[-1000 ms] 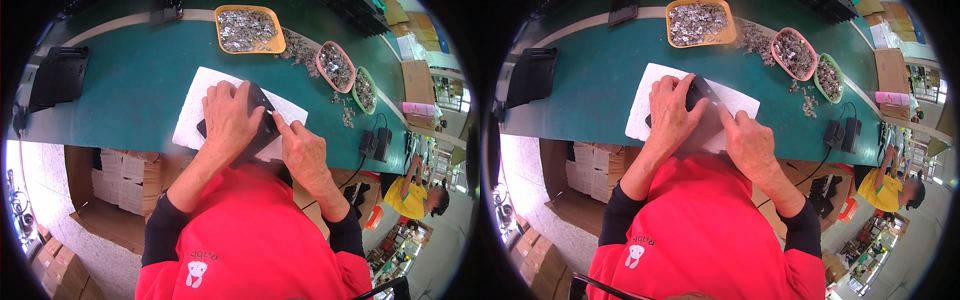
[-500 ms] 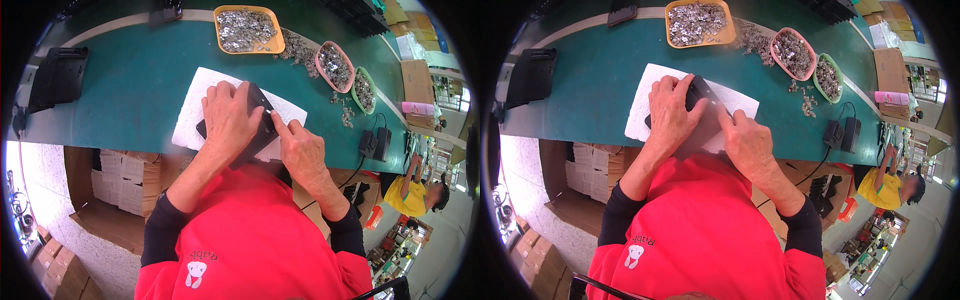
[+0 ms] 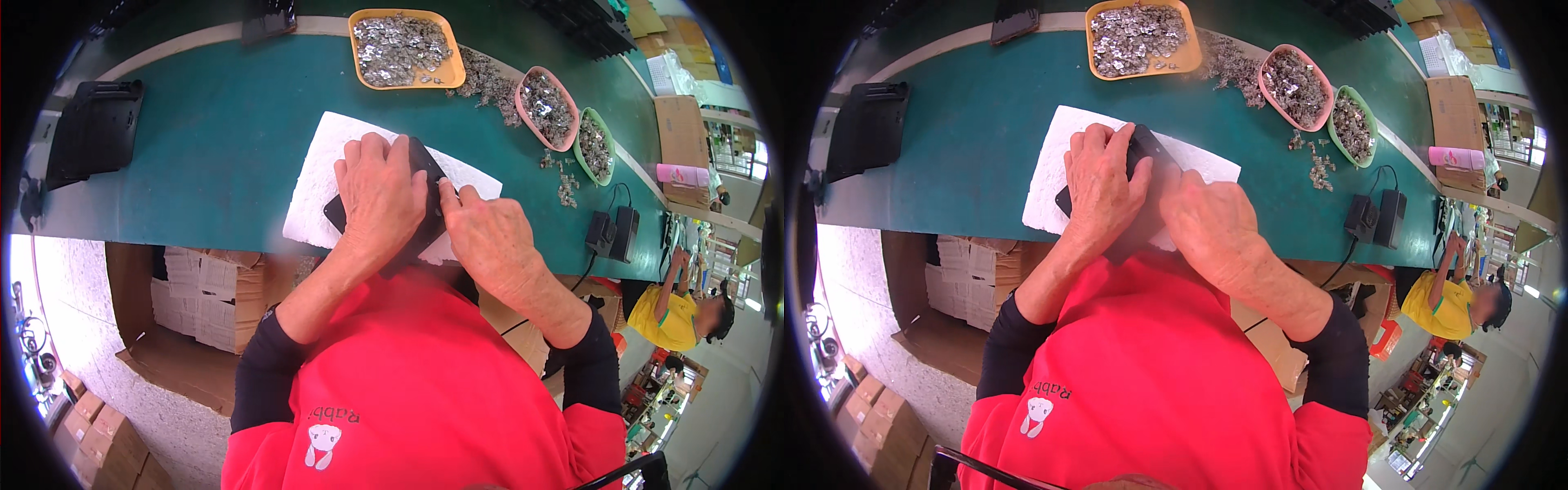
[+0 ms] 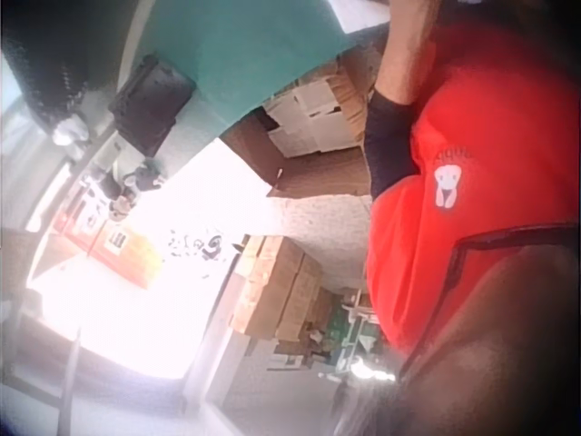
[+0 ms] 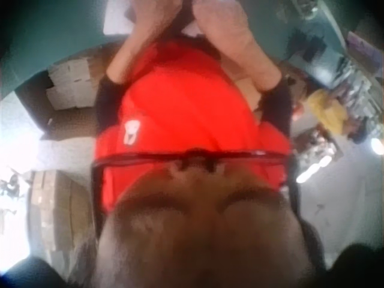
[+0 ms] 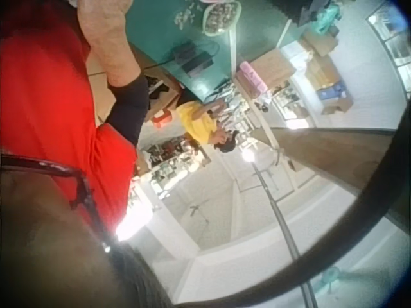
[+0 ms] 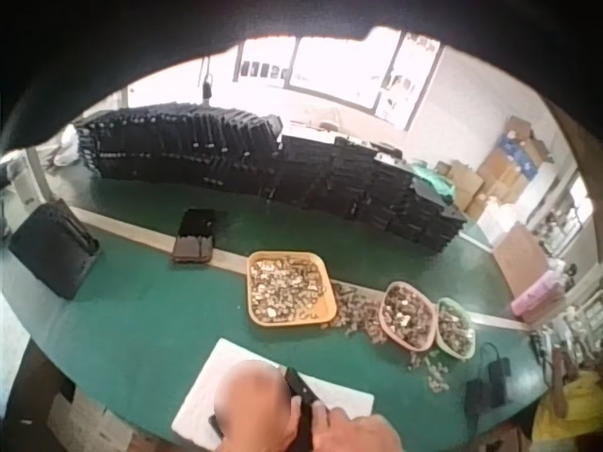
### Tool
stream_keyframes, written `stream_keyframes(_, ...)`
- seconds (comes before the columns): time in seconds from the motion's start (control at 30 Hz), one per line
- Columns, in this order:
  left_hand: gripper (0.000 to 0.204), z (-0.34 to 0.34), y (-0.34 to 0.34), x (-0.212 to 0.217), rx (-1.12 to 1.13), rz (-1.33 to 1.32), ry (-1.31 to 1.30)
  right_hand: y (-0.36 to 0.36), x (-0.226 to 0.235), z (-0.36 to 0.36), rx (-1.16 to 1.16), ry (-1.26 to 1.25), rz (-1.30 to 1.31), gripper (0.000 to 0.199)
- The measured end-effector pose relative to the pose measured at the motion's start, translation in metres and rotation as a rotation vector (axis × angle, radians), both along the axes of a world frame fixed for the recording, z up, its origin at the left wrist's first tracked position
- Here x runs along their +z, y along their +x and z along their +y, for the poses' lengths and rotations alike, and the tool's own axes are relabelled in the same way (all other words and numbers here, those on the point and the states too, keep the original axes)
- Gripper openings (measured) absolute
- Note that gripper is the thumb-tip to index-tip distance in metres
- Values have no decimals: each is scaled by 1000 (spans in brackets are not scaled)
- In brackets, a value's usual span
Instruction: The person uses a small screwdriver to manipulate screws on a black rectangular electronic device placed on a white paper towel. They repeatedly pick up the device, unscrew or tighten components, and place the device back on the table. The person also handles small metal parts from nearby trays and stacks the device with others on the table.
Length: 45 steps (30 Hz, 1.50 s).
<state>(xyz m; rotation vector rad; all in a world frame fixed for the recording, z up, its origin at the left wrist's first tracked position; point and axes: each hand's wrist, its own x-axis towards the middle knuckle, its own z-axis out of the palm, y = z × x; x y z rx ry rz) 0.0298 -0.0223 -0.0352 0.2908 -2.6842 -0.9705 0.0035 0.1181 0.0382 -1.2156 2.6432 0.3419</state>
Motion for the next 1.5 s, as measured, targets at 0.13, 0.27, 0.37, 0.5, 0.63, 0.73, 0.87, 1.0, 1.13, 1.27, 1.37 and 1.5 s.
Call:
stream_keyframes(0.13, 44, 0, -1, -1, 11, 7, -23, -9, 7, -6, 95, -83, 19, 28)
stream_keyframes(0.27, 45, 0, -2, -3, 19, 17, -58, -16, 4, -5, 110, -137, -17, 15)
stream_keyframes(0.37, 45, 1, -4, 0, 16, 19, -73, -21, 6, -2, 83, -121, -29, 13)
stream_keyframes(0.5, 45, -2, -2, -1, -2, 38, -62, -32, 16, 10, -50, -173, -166, 20)
stream_keyframes(0.63, 46, -5, 1, 0, -20, 19, -107, -34, -6, 31, -189, -509, -262, 29)
stream_keyframes(0.73, 33, -12, -4, 12, -68, -50, -170, -28, -58, 39, -312, -821, -309, 27)
stream_keyframes(0.87, 18, -24, -40, 19, -112, 109, -196, -18, -72, 38, -347, -865, -275, 23)
stream_keyframes(1.0, 18, -31, -96, 3, -201, 168, -325, -15, -63, 36, -328, -857, -246, 19)
stream_keyframes(1.13, 18, -25, -116, -8, -232, 114, -424, -16, -68, 38, -326, -879, -218, 16)
stream_keyframes(1.27, 11, -24, -118, -16, -224, 166, -375, -17, -71, 39, -317, -895, -223, 15)
stream_keyframes(1.37, 12, -24, -121, -15, -205, 148, -310, -18, -70, 39, -324, -889, -239, 15)
stream_keyframes(1.5, 15, -24, -125, -15, -188, 77, -365, -17, -69, 38, -337, -878, -239, 16)
